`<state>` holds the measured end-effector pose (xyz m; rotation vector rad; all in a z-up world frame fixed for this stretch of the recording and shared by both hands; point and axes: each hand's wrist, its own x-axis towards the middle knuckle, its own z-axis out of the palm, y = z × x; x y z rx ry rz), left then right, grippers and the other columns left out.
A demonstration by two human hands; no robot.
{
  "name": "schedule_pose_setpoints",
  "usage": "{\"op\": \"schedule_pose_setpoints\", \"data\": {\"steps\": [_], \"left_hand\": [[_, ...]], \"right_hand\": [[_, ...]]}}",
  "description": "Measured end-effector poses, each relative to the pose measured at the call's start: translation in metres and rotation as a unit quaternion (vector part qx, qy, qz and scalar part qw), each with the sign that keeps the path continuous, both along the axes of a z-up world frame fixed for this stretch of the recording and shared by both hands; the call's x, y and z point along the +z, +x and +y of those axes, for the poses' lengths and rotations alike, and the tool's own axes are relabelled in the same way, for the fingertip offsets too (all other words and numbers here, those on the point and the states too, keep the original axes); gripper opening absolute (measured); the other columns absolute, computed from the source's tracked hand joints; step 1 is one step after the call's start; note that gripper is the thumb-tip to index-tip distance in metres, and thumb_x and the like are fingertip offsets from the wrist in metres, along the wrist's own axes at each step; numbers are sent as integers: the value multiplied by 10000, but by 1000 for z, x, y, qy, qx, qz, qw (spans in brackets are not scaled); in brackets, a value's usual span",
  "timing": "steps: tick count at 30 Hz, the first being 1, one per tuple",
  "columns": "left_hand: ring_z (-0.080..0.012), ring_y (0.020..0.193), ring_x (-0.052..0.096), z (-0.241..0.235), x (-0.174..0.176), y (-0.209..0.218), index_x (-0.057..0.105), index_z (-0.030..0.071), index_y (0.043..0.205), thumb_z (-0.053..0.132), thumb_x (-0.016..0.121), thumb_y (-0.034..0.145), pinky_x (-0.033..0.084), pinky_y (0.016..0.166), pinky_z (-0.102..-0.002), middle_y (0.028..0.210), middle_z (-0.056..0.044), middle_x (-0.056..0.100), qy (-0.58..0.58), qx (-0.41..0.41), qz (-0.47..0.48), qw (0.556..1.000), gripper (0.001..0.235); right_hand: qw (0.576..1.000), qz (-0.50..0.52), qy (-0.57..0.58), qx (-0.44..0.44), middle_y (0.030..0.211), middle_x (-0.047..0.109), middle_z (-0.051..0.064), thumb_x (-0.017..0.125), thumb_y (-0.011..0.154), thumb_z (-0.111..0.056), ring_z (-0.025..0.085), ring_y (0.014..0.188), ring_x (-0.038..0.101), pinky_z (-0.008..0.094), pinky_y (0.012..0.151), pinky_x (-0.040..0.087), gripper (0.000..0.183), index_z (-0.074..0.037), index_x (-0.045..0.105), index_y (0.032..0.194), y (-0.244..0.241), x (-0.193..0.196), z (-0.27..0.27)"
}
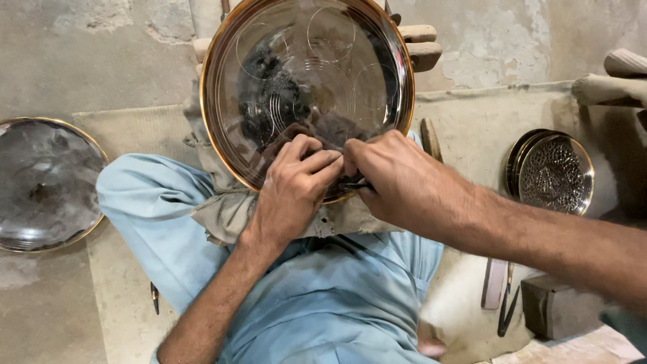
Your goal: The person sits on the floor and uses a hammer and chisel to emboss a floral pattern onto a round metal plate. They repeatedly strike the chisel to create indentations, rotating the plate to work on different sections.
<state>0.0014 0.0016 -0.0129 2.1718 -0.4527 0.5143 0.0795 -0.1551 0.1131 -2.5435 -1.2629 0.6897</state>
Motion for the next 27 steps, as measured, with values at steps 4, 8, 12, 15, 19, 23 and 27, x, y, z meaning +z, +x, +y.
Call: {"op": "schedule_pose_setpoints", "data": {"steps": [4, 8, 12, 15, 19, 23, 27], "left_hand": [[-264, 996, 608, -2, -2, 1, 743, 17, 1127, 105, 711, 922, 529, 859, -405, 1048, -39, 715, -2, 7, 16, 1000, 225], [-266, 998, 612, -3, -4, 2, 748, 22, 1054, 120, 737, 920, 528, 848, -417, 1036, -67, 715, -6, 27, 3, 1000, 166], [-304, 977, 605, -1, -6, -3, 770, 18, 1035, 89, 772, 856, 523, 823, -446, 991, -91, 709, 15, 48, -4, 999, 193], [-334, 976, 602, 0, -9, -6, 771, 44, 999, 70, 782, 817, 514, 824, -478, 977, -92, 704, -13, 60, -6, 998, 184], [-354, 973, 600, 0, -15, -9, 740, 41, 914, 52, 770, 800, 521, 841, -497, 926, -111, 665, -30, 61, -6, 998, 118], [-380, 908, 580, 3, -19, -11, 691, -40, 880, 136, 801, 758, 498, 769, -519, 910, -182, 615, -21, 56, 38, 997, 240], [-369, 912, 544, 1, -16, -14, 652, -108, 966, 75, 754, 784, 494, 783, -507, 964, -188, 582, -13, 80, 43, 996, 278]], "right_hand": [[997, -13, -46, 65, 768, 672, 164, 637, 748, 125, 294, 677, 698, 421, 571, 579, 327, 79, 581, 1068, 10, -8, -6], [984, -31, -136, 111, 722, 667, 130, 590, 721, 198, 235, 606, 703, 351, 452, 590, 431, 58, 567, 1127, 25, 1, 18], [967, -99, -143, 184, 752, 697, 168, 673, 806, 57, 280, 639, 737, 358, 458, 603, 379, 71, 546, 1163, 33, 3, 44], [945, -132, -178, 242, 787, 711, 182, 686, 807, 42, 266, 669, 753, 325, 462, 622, 403, 73, 539, 1180, 33, -4, 57], [926, -157, -192, 285, 785, 718, 167, 677, 869, 22, 247, 692, 751, 327, 491, 621, 259, 60, 581, 1107, 28, -7, 66], [863, -268, -185, 386, 825, 716, 171, 674, 832, 76, 154, 641, 720, 271, 523, 619, 217, 81, 639, 1046, 5, -9, 72], [885, -269, -150, 349, 856, 717, 141, 703, 782, -48, 202, 733, 701, 314, 546, 614, 225, 83, 686, 964, -14, -7, 62]]}}
